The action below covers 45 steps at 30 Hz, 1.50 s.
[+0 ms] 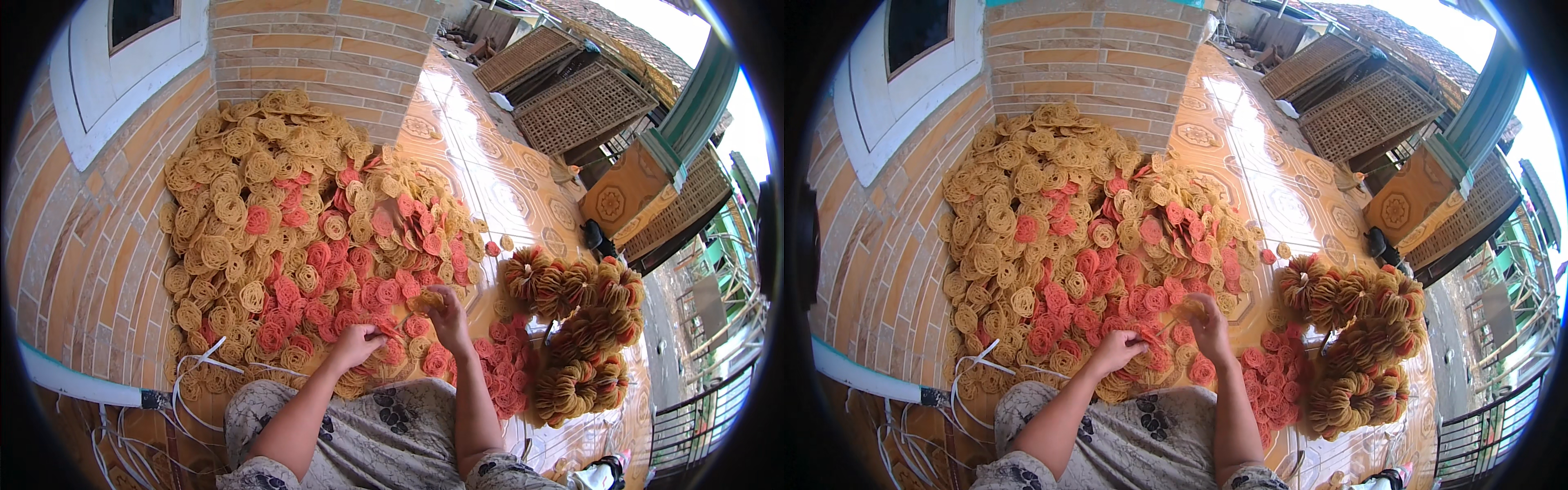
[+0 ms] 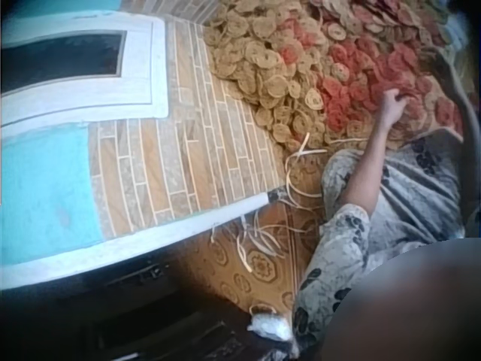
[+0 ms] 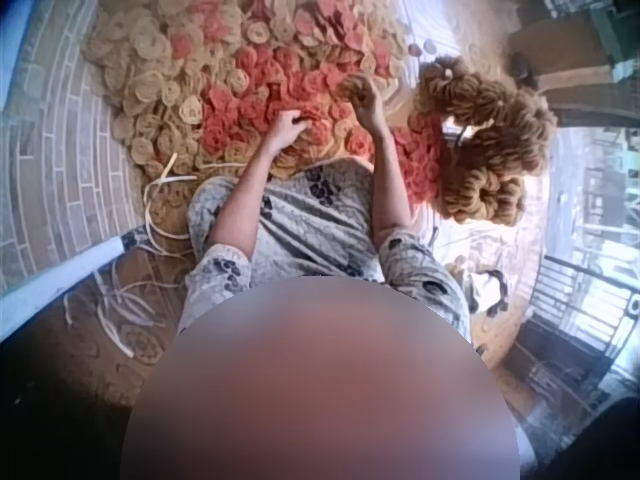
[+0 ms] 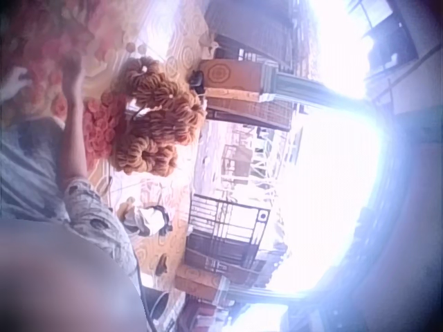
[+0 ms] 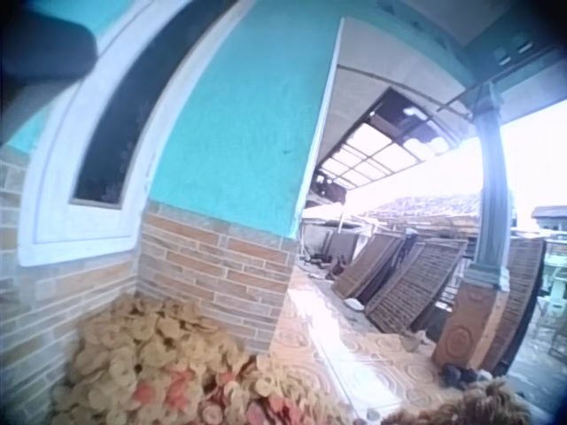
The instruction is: The person sits on a tiled floor and repeatedly picks up small yellow and red spiral-shaped decorative items. They thread these items onto a white string or ribbon, then place the assembled bundle back on the floor among many similar items.
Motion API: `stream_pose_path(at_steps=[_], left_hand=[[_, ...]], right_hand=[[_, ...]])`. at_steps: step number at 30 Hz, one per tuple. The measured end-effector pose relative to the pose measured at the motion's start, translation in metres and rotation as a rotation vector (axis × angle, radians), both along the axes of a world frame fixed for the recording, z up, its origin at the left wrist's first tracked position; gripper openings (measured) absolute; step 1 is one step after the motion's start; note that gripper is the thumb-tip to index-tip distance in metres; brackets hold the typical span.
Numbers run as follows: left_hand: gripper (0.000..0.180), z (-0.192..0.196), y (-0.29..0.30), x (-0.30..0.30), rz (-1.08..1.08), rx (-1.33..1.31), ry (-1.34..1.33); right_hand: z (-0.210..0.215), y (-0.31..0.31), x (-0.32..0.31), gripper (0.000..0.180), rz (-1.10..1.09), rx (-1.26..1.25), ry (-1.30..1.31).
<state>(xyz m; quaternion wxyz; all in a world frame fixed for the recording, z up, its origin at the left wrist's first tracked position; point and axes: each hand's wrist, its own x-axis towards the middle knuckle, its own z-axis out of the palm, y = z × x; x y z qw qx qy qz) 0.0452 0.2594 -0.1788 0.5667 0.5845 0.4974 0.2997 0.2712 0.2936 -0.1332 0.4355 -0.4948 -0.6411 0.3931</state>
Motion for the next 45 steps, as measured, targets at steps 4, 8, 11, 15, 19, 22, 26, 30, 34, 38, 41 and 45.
stream_pose_path(at_steps=[4,8,11,15,19,22,26,30,34,38,41,45], left_hand=[[0.023,-0.004,0.0,0.002,0.046,0.031,-0.027],[0.023,-0.006,0.0,0.004,0.079,0.043,0.014],[0.023,-0.008,0.0,0.004,0.063,0.049,-0.005],[0.023,-0.011,0.001,0.005,0.032,0.018,0.016],[0.023,-0.015,0.002,0.006,0.055,0.031,0.042],[0.022,-0.018,0.002,0.007,0.082,0.019,0.005],[0.022,-0.018,0.001,0.008,0.103,0.019,-0.036],[0.021,-0.017,0.001,0.008,0.088,0.039,-0.029],[0.022,-0.018,0.001,0.007,0.083,0.057,-0.032],[0.023,-0.015,0.001,0.007,0.085,0.047,0.015],[0.021,-0.009,-0.001,0.007,0.116,0.069,0.026],[0.015,-0.001,-0.005,0.008,0.184,0.385,0.294]], right_hand=[[0.002,0.002,0.001,0.044,0.067,-0.099,0.362],[0.005,0.001,0.003,0.052,0.116,-0.291,0.696],[0.007,0.0,0.001,0.055,0.141,-0.244,0.591],[0.006,-0.001,-0.003,0.055,0.172,-0.177,0.365],[0.006,0.0,-0.006,0.056,0.185,-0.113,0.191],[0.009,-0.001,-0.008,0.059,0.181,-0.122,0.253],[0.016,-0.003,-0.009,0.06,0.142,-0.266,0.568],[0.019,-0.004,-0.005,0.06,0.115,-0.331,0.719],[0.013,-0.001,-0.004,0.058,0.117,-0.304,0.653],[0.009,-0.001,-0.007,0.053,0.116,-0.25,0.513],[0.009,0.0,-0.008,0.048,0.167,-0.167,0.343],[0.007,0.001,-0.007,0.045,0.113,-0.091,0.199]])
